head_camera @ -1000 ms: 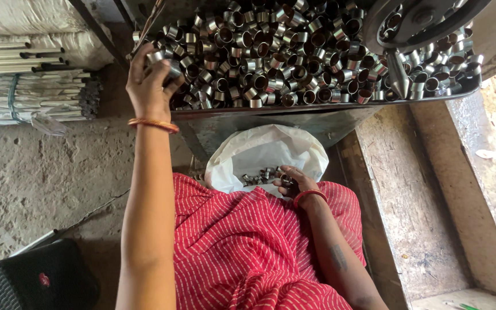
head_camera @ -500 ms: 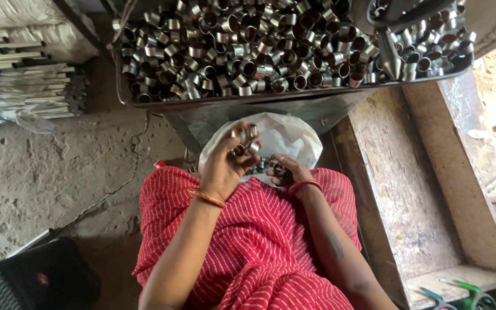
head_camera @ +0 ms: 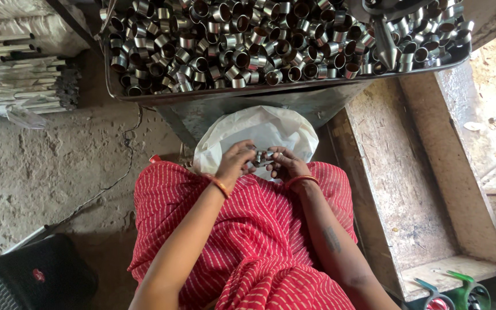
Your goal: The person sits on the floor and repeatedly picks up small cylindrical metal parts from a large metal tray, briefly handling them in their hands before placing them into a white cloth bag on their lap. The person continues this sorting process throughout the clip.
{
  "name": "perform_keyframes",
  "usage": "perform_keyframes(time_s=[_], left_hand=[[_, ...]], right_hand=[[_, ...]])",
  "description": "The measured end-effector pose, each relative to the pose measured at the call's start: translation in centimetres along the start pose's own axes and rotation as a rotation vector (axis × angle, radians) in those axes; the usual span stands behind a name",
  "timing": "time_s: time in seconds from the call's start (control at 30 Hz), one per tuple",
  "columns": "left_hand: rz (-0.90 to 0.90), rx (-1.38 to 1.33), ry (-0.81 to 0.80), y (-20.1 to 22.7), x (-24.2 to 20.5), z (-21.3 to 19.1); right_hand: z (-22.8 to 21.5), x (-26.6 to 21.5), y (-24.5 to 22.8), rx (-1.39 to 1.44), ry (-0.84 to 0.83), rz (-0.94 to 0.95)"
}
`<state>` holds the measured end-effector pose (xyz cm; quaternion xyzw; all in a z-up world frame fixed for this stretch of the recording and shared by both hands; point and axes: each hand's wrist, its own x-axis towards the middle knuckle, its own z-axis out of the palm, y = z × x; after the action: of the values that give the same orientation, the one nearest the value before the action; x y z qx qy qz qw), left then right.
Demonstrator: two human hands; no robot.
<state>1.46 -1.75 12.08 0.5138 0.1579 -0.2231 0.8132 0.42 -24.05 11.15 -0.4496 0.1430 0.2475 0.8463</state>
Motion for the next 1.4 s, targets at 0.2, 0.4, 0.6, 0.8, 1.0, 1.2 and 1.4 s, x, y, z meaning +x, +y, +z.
perform_keyframes(time_s=[0.2, 0.4, 0.6, 0.8, 1.0, 1.2, 1.4], left_hand=[[0.056, -0.094, -0.122, -4.3, 3.8, 0.8], [-0.019, -0.023, -0.023, -5.0, 5.3, 0.4], [0.470, 0.734, 0.086, -3.8, 4.4, -0.1], [0.876, 0.857, 0.310, 2.6, -1.6, 2.6], [1.336, 1.007, 0.635, 16.5, -4.4, 0.1], [1.022, 1.428, 0.803, 28.0, -0.6, -6.7], [0.807, 1.579, 0.647, 30.7, 2.1, -8.4]], right_hand=[[0.2, 0.2, 0.0, -0.009, -0.024, 0.035], [1.3, -0.2, -0.7, -0.049, 0.019, 0.019], [1.8, 0.0, -1.0, -0.054, 0.067, 0.017], [1.4, 0.3, -0.8, -0.068, 0.031, 0.044], [0.9, 0.7, -0.1, -0.073, 0.003, 0.080], [0.8, 0.7, 0.1, -0.102, -0.004, 0.095], [1.5, 0.3, -0.4, -0.127, 0.030, 0.100]])
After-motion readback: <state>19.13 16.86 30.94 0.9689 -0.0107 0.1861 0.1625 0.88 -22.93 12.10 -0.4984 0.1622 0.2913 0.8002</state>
